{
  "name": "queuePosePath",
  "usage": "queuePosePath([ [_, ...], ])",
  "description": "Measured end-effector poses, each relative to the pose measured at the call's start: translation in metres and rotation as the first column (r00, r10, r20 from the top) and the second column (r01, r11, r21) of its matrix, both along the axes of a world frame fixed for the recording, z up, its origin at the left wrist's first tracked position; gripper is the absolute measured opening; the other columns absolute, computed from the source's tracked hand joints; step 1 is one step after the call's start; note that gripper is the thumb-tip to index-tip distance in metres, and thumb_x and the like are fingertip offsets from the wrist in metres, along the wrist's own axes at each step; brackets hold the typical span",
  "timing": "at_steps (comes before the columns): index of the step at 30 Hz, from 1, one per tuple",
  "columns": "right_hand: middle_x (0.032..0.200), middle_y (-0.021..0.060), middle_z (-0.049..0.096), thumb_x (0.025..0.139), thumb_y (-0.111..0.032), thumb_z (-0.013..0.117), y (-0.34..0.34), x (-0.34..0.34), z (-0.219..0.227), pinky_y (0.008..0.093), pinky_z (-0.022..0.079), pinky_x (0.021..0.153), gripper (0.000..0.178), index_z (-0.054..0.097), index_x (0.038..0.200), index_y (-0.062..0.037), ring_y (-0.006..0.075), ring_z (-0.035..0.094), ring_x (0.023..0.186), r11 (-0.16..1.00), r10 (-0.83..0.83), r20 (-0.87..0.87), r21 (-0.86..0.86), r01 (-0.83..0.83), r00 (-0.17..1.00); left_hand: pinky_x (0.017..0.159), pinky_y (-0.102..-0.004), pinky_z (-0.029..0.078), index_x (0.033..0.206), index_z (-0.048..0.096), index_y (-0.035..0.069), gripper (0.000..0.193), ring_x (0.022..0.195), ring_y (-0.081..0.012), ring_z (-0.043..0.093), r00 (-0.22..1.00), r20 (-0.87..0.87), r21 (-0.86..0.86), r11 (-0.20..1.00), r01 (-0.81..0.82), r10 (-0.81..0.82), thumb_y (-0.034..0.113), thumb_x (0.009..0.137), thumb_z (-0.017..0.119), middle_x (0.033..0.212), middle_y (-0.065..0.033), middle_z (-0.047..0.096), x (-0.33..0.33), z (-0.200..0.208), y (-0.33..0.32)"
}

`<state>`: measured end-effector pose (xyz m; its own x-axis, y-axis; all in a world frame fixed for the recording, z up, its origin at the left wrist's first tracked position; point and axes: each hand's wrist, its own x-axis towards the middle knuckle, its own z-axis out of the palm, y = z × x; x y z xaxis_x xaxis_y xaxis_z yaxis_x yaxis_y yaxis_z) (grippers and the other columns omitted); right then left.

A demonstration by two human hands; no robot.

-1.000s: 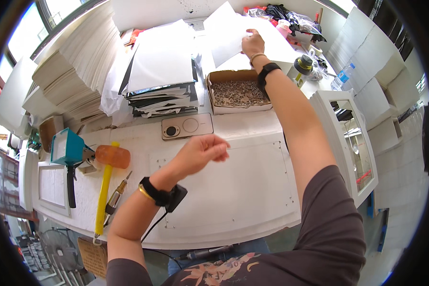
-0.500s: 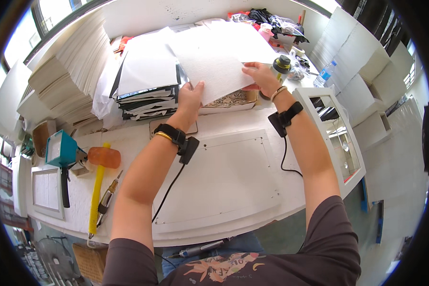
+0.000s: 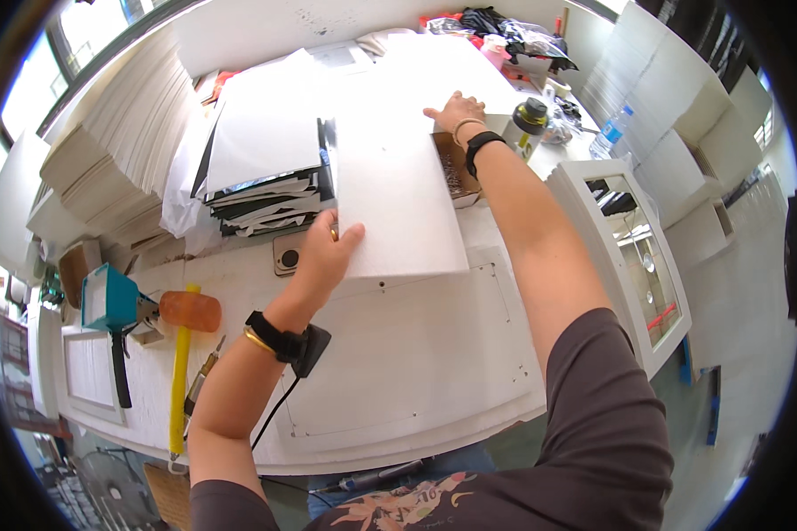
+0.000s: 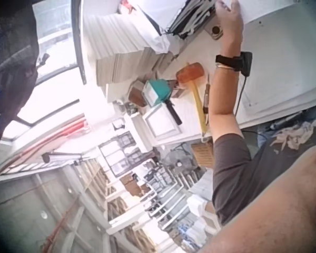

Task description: Assembling a white frame component using glue, a pneumatic screwdriver, and a mallet.

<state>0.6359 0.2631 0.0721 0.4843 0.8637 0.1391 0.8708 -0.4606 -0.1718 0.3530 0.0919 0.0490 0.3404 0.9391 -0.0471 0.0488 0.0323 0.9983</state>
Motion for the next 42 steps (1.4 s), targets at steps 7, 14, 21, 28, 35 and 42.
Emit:
queuePosePath([
  [7,0.105,0.0198,0.06,0.077,-0.042,0.063,0.006,0.015,0.018,0.0366,0.045,0.087,0.053,0.058,0.108,0.0015,0.03,0.057,0.102,0.988,0.113,-0.065,-0.095,-0.119,0.991,0.076,-0.0237,0.047,0.112,0.044,-0.004,0.033,0.086,-0.0115,0.057,0.972,0.204,-0.302,0.937,0.175,-0.115,0.014,0.087,0.055,0.1,-0.0106,0.057,-0.023,0.004,-0.051],
  [14,0.081,0.0209,0.065,0.079,-0.021,0.055,0.012,0.008,0.021,0.0385,0.052,0.073,0.021,0.067,0.08,-0.0039,0.033,0.064,0.079,0.931,0.23,0.309,0.208,-0.301,0.923,0.059,-0.0221,0.046,0.11,0.046,-0.001,0.029,0.071,-0.0081,0.057,0.964,0.224,-0.355,0.91,0.217,-0.143,0.019,0.089,0.051,0.089,-0.0065,0.058,-0.036,0.006,-0.075],
  [21,0.064,0.0158,0.062,0.083,-0.026,0.05,-0.017,0.023,0.092,0.0416,0.052,0.059,0.024,0.065,0.075,-0.0082,0.0324,0.063,0.06,0.652,0.059,0.508,0.632,-0.419,0.859,0.042,-0.02,0.038,0.104,0.05,0.005,0.024,0.057,-0.004,0.051,0.975,0.178,-0.305,0.934,0.186,-0.136,0.025,0.094,0.044,0.078,0.0006,0.057,-0.038,0.005,-0.087],
  [28,0.052,0.0102,0.056,0.077,-0.011,0.055,-0.119,0.032,0.205,0.0312,0.048,0.048,0.023,0.056,0.061,0.0038,0.0175,0.059,0.051,0.396,0.038,0.443,0.816,-0.421,0.896,0.048,-0.0218,0.038,0.101,0.054,0.005,0.024,0.063,-0.0045,0.05,0.944,0.33,-0.53,0.829,0.178,0.007,0.026,0.093,0.045,0.078,0.0013,0.057,-0.033,0.018,-0.105],
  [35,0.057,0.0098,0.055,0.083,-0.012,0.054,-0.302,0.069,0.289,0.0295,0.055,0.048,0.029,0.057,0.061,0.0077,0.019,0.059,0.05,0.33,0.55,-0.145,0.942,-0.055,0.822,0.059,-0.0192,0.042,0.101,0.054,0.004,0.021,0.074,-0.005,0.053,0.868,0.455,-0.41,0.819,0.402,-0.198,0.022,0.092,0.047,0.087,0.0006,0.058,-0.001,0.032,-0.132],
  [42,0.066,0.0091,0.058,0.086,-0.015,0.053,-0.481,0.133,0.319,0.0296,0.055,0.053,0.025,0.059,0.077,0.0073,0.018,0.06,0.057,0.288,0.397,-0.087,0.957,-0.034,0.914,0.068,-0.0203,0.046,0.104,0.052,0.005,0.018,0.079,-0.0054,0.055,0.742,0.366,-0.275,0.697,0.663,-0.561,0.014,0.089,0.051,0.092,0.0001,0.058,0.085,0.054,-0.163],
])
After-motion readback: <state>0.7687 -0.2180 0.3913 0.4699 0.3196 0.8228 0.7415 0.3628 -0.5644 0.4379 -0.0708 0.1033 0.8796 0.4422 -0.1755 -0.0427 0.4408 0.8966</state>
